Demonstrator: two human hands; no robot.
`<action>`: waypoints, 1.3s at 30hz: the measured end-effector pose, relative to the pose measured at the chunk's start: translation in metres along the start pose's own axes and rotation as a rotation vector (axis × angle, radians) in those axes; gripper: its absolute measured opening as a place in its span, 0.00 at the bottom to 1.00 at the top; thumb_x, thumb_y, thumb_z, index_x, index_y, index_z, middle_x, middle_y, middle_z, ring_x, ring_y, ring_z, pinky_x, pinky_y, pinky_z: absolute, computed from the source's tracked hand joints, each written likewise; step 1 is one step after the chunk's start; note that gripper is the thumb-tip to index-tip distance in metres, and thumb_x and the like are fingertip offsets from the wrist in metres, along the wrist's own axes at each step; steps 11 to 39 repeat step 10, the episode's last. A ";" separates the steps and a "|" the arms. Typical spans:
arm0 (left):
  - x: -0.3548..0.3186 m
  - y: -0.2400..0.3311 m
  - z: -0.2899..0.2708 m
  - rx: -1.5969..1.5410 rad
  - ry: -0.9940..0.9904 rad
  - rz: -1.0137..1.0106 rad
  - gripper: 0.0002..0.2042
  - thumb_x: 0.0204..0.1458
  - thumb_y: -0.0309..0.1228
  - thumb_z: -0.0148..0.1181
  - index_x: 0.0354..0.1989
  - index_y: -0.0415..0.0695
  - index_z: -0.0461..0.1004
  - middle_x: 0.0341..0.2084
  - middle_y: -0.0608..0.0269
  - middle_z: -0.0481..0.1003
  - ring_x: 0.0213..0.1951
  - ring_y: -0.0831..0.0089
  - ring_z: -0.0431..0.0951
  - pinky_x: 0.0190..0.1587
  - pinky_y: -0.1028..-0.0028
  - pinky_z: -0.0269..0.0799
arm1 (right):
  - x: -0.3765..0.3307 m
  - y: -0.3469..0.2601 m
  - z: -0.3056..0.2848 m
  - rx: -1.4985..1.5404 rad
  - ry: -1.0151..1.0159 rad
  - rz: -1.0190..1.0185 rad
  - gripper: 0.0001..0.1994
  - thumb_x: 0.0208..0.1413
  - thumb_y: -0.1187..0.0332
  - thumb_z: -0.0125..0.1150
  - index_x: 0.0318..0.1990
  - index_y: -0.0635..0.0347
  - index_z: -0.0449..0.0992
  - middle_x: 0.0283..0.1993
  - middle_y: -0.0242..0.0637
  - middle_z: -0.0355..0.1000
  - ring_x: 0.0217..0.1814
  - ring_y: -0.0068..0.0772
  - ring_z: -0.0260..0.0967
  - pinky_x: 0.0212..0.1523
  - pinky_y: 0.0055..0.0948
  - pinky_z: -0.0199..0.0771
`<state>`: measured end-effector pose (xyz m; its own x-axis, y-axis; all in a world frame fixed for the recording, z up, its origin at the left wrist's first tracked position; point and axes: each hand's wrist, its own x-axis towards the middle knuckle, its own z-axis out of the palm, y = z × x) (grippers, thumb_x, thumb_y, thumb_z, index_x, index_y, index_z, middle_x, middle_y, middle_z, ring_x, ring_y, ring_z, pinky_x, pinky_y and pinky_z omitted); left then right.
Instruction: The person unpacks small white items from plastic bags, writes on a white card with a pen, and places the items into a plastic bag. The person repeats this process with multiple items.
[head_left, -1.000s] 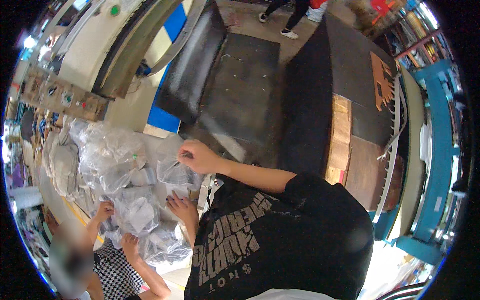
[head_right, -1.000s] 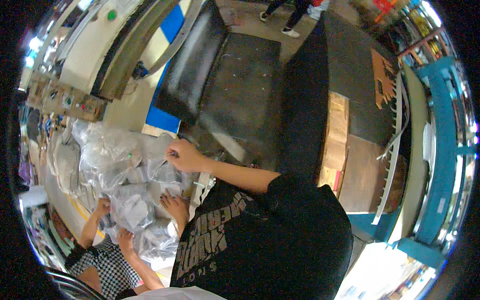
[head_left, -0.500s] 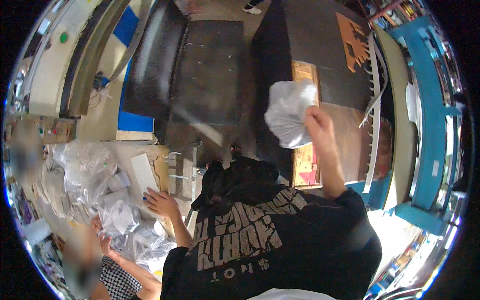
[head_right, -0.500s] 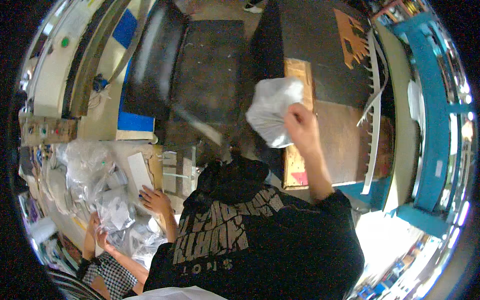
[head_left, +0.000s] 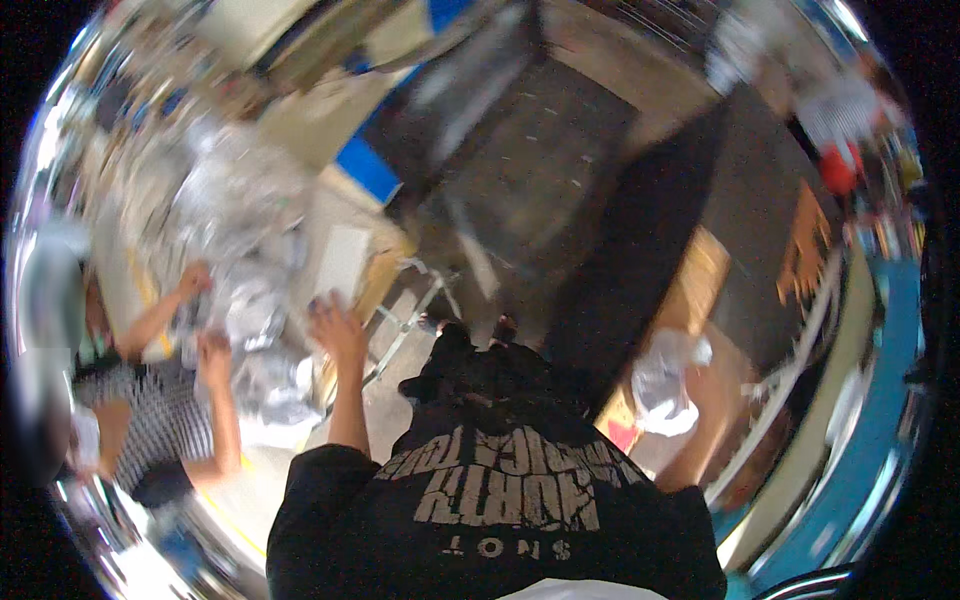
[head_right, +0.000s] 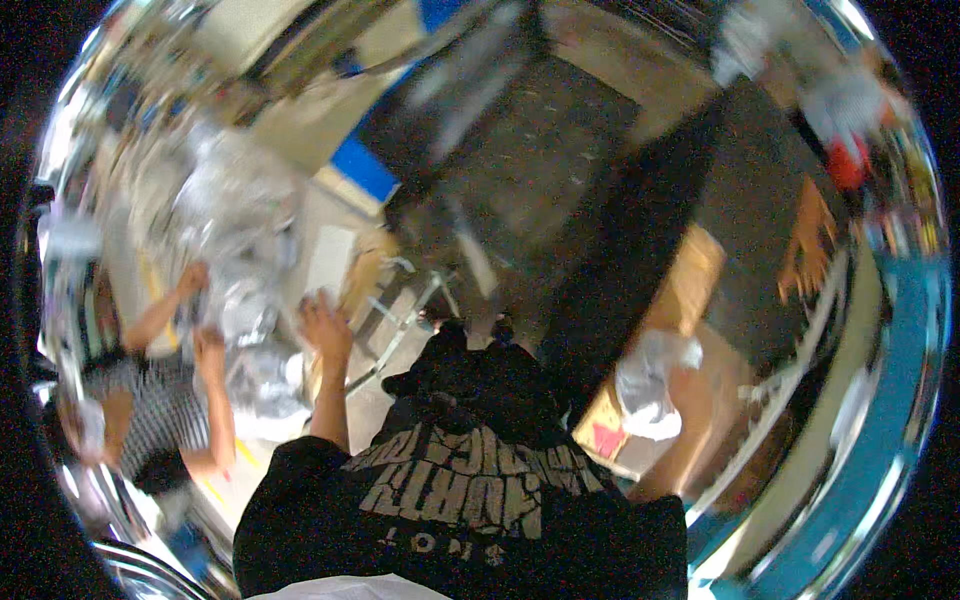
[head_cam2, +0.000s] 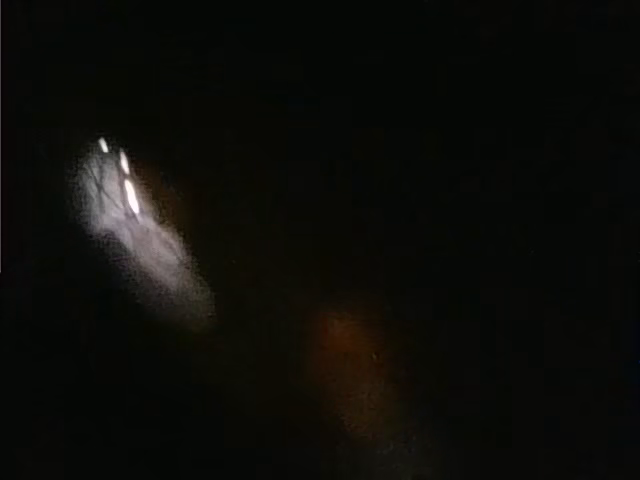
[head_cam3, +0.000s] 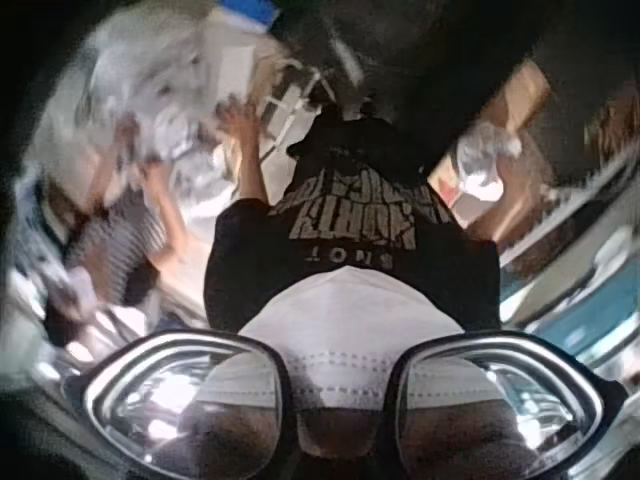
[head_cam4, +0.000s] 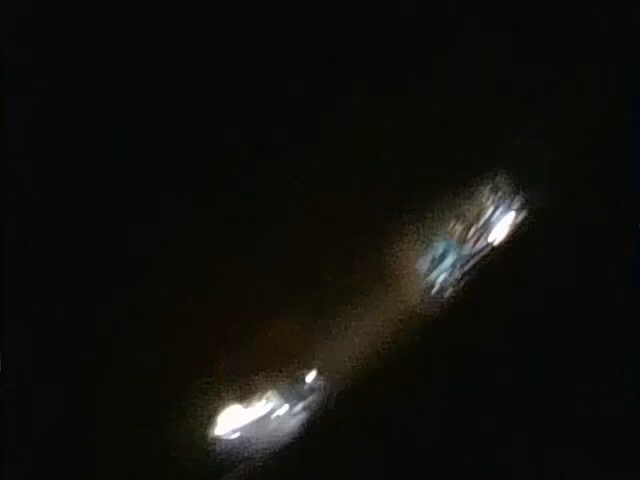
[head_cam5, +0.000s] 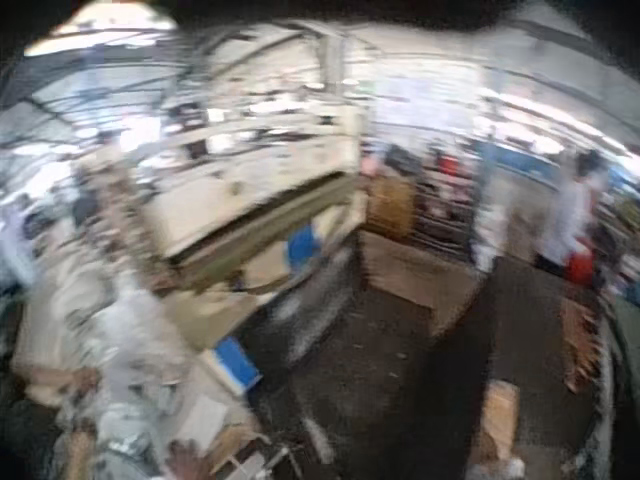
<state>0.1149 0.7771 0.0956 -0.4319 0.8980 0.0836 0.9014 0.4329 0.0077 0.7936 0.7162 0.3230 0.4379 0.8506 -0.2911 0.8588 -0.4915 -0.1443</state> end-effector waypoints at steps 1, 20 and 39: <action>-0.016 -0.004 -0.008 -0.030 -0.012 -0.049 0.33 0.64 0.41 0.55 0.79 0.57 0.59 0.78 0.43 0.53 0.80 0.39 0.45 0.75 0.29 0.39 | 0.012 -0.024 -0.017 -0.031 0.036 -0.115 0.25 0.66 0.52 0.55 0.58 0.64 0.80 0.54 0.56 0.80 0.52 0.57 0.78 0.59 0.48 0.75; -0.067 0.010 -0.052 -0.350 -0.051 -0.221 0.35 0.62 0.39 0.58 0.79 0.57 0.58 0.80 0.47 0.46 0.81 0.38 0.41 0.77 0.31 0.35 | 0.081 -0.204 -0.003 0.097 -0.188 -0.672 0.14 0.67 0.58 0.62 0.48 0.59 0.79 0.49 0.55 0.79 0.52 0.51 0.78 0.54 0.49 0.75; -0.067 0.010 -0.052 -0.350 -0.051 -0.221 0.35 0.62 0.39 0.58 0.79 0.57 0.58 0.80 0.47 0.46 0.81 0.38 0.41 0.77 0.31 0.35 | 0.081 -0.204 -0.003 0.097 -0.188 -0.672 0.14 0.67 0.58 0.62 0.48 0.59 0.79 0.49 0.55 0.79 0.52 0.51 0.78 0.54 0.49 0.75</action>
